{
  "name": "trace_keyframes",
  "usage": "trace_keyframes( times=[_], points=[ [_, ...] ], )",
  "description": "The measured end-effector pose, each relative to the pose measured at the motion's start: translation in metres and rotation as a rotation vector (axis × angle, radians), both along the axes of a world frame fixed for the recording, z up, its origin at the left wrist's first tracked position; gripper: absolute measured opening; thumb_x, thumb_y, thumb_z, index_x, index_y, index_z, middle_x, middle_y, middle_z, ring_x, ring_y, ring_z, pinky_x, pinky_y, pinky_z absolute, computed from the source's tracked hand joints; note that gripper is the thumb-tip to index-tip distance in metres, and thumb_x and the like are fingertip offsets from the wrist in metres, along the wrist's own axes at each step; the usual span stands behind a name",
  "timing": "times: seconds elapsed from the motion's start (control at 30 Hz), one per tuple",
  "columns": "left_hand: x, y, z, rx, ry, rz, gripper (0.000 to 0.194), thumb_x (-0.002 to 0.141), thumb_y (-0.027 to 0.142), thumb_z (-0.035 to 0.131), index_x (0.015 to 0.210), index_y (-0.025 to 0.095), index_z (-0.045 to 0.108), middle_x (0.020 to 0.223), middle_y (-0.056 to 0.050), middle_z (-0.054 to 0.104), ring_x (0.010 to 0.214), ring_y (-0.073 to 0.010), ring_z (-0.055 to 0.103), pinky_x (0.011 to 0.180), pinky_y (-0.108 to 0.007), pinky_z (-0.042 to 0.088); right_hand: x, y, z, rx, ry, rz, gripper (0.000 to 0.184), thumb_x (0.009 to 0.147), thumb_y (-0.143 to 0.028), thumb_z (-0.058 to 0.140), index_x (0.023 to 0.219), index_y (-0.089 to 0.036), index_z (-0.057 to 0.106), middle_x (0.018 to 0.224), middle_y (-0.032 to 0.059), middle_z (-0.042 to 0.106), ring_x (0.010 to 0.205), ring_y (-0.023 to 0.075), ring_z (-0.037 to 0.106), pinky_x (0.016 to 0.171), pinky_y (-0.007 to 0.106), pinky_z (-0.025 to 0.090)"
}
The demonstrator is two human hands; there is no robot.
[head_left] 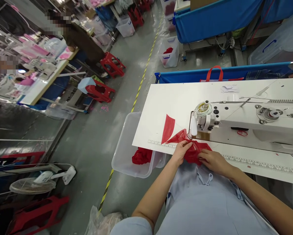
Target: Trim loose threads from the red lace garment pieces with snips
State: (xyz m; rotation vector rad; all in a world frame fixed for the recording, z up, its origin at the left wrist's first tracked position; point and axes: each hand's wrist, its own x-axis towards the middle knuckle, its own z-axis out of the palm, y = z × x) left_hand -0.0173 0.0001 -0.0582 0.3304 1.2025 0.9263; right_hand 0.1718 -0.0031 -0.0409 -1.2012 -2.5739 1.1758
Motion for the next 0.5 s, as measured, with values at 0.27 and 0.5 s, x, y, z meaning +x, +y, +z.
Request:
trace_keyframes(
  times=[0.27,0.5],
  points=[
    [-0.014,-0.009,0.021,0.172,0.095,-0.075,0.033,0.061,0.033,0.084,0.085,0.016,0.069,0.086,-0.003,0.07,0.082,-0.0157,0.063,0.078,-0.028,0.048,-0.04,0.028,0.009,-0.029,0.3,-0.479,0.019,0.087,-0.035,0.051,0.092,-0.024,0.066,0.098,0.0063,0.067,0.09,0.0224,0.063,0.078,0.035,0.047],
    [-0.023,-0.01,0.025,0.237,0.223,-0.1,0.033,0.057,0.022,0.084,0.078,0.017,0.059,0.08,0.001,0.066,0.08,-0.0136,0.062,0.076,-0.026,0.048,-0.071,0.039,0.005,-0.31,0.263,-0.612,0.016,0.075,-0.036,0.056,0.072,-0.022,0.064,0.079,0.0044,0.069,0.078,0.0226,0.061,0.072,0.034,0.044]
  ],
)
